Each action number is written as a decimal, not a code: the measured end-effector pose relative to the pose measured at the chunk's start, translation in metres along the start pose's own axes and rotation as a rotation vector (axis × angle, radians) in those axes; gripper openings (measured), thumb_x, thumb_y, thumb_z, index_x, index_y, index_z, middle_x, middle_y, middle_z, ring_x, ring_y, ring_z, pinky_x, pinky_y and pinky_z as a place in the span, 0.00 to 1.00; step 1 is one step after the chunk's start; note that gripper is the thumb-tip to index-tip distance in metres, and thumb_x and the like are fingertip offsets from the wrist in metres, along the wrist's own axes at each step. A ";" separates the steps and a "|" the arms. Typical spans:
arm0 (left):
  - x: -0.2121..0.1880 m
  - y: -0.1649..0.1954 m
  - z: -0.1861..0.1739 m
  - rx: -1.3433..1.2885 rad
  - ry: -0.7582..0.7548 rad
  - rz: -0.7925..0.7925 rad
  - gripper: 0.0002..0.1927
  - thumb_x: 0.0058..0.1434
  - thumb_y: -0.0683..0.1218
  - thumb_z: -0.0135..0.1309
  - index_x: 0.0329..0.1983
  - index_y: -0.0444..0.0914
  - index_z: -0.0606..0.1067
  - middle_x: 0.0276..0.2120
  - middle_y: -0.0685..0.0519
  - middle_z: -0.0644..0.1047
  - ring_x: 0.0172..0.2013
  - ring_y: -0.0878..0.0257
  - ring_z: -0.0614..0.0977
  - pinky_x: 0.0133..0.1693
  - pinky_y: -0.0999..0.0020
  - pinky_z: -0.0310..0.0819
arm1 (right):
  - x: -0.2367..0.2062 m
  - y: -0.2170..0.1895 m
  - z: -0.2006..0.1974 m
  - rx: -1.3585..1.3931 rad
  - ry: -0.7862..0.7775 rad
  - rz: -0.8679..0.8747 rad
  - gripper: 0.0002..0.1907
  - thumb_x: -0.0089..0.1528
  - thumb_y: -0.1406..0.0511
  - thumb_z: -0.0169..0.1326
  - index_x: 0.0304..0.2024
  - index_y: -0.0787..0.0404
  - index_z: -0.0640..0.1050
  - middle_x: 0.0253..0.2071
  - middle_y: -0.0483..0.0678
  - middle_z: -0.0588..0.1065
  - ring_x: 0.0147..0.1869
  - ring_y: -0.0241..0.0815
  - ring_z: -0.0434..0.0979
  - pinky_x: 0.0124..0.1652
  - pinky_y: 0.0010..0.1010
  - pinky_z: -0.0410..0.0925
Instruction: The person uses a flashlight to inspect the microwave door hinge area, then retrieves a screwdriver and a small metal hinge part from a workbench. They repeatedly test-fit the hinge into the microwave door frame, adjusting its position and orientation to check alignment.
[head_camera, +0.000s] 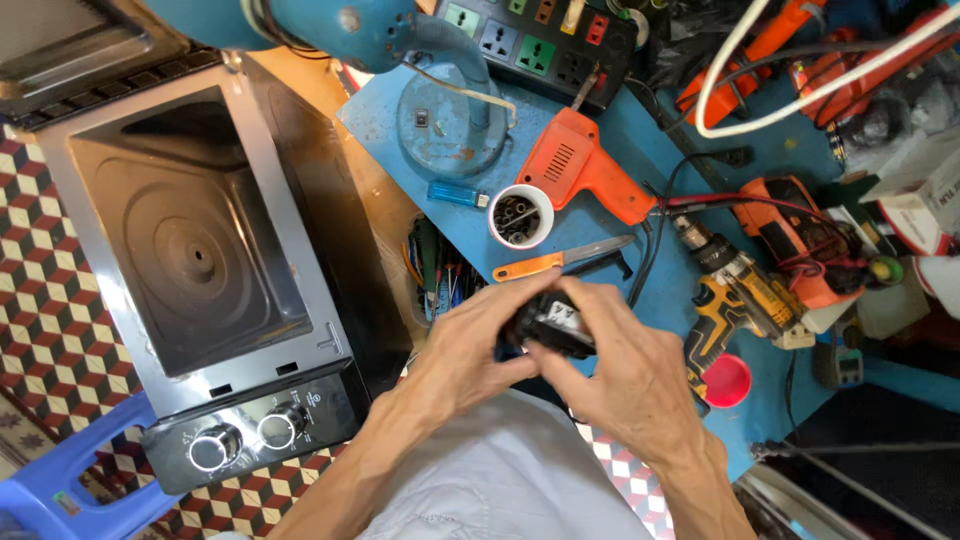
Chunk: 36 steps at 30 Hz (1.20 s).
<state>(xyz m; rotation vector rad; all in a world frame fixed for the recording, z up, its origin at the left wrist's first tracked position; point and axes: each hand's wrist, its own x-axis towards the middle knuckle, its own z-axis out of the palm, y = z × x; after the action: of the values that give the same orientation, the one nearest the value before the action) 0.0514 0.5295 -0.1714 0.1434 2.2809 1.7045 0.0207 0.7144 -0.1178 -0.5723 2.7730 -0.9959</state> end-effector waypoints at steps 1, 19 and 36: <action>-0.004 -0.003 -0.004 -0.034 -0.053 -0.110 0.44 0.48 0.37 0.66 0.70 0.46 0.66 0.61 0.51 0.76 0.54 0.55 0.81 0.41 0.64 0.81 | -0.001 -0.003 0.002 0.034 -0.029 0.009 0.31 0.52 0.61 0.67 0.56 0.61 0.73 0.46 0.53 0.78 0.41 0.52 0.83 0.36 0.38 0.75; 0.053 -0.015 -0.042 -0.125 0.451 -0.073 0.32 0.49 0.41 0.74 0.56 0.37 0.73 0.49 0.51 0.81 0.49 0.66 0.84 0.51 0.69 0.82 | -0.024 0.023 -0.015 0.358 0.696 0.315 0.21 0.78 0.63 0.36 0.39 0.69 0.75 0.42 0.51 0.77 0.35 0.35 0.71 0.35 0.23 0.65; 0.104 -0.044 -0.042 -0.215 0.339 0.046 0.34 0.56 0.42 0.71 0.64 0.38 0.69 0.52 0.51 0.82 0.52 0.65 0.84 0.56 0.69 0.80 | 0.042 0.023 0.053 0.302 0.420 0.263 0.09 0.68 0.70 0.58 0.50 0.65 0.76 0.48 0.52 0.78 0.52 0.42 0.83 0.52 0.31 0.75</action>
<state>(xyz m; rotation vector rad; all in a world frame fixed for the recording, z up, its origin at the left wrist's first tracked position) -0.0557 0.5033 -0.2203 -0.1515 2.3103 2.1231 -0.0112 0.6836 -0.1734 0.0524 2.8382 -1.5761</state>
